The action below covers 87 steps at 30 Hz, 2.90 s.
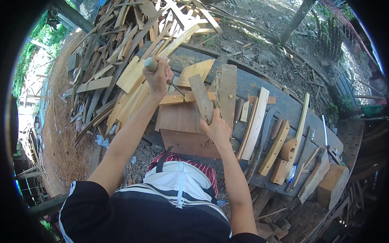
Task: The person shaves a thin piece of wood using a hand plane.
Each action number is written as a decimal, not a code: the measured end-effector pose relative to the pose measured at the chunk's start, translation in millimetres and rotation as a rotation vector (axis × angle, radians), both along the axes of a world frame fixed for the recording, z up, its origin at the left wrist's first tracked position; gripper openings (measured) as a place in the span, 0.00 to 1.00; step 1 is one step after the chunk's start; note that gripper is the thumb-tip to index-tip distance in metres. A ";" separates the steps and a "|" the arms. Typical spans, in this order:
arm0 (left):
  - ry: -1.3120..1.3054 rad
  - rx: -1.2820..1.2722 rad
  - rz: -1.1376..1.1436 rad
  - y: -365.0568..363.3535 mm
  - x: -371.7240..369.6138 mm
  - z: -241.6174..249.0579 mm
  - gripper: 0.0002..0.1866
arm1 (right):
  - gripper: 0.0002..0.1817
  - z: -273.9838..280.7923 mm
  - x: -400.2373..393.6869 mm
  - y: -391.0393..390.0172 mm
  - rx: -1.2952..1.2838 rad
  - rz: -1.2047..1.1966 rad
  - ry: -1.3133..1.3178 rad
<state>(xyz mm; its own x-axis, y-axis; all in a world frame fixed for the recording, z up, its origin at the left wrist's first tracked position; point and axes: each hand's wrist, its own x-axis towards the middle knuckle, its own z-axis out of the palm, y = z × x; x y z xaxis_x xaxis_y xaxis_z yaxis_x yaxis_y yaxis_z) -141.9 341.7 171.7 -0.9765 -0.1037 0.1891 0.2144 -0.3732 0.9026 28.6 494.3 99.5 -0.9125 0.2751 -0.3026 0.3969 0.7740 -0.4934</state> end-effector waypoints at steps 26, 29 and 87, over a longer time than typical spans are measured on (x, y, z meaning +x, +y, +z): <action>0.142 -0.413 -0.009 17.6 0.7 -29.3 0.13 | 0.33 32.5 -29.8 9.5 -0.454 -0.120 0.228; 0.289 -0.448 0.023 27.3 9.0 -19.6 0.13 | 0.28 149.4 -46.8 2.0 -0.725 -0.069 0.650; 0.582 -0.731 -0.418 35.1 52.2 -9.7 0.07 | 0.32 -21.6 11.3 -13.5 -0.033 -0.029 0.107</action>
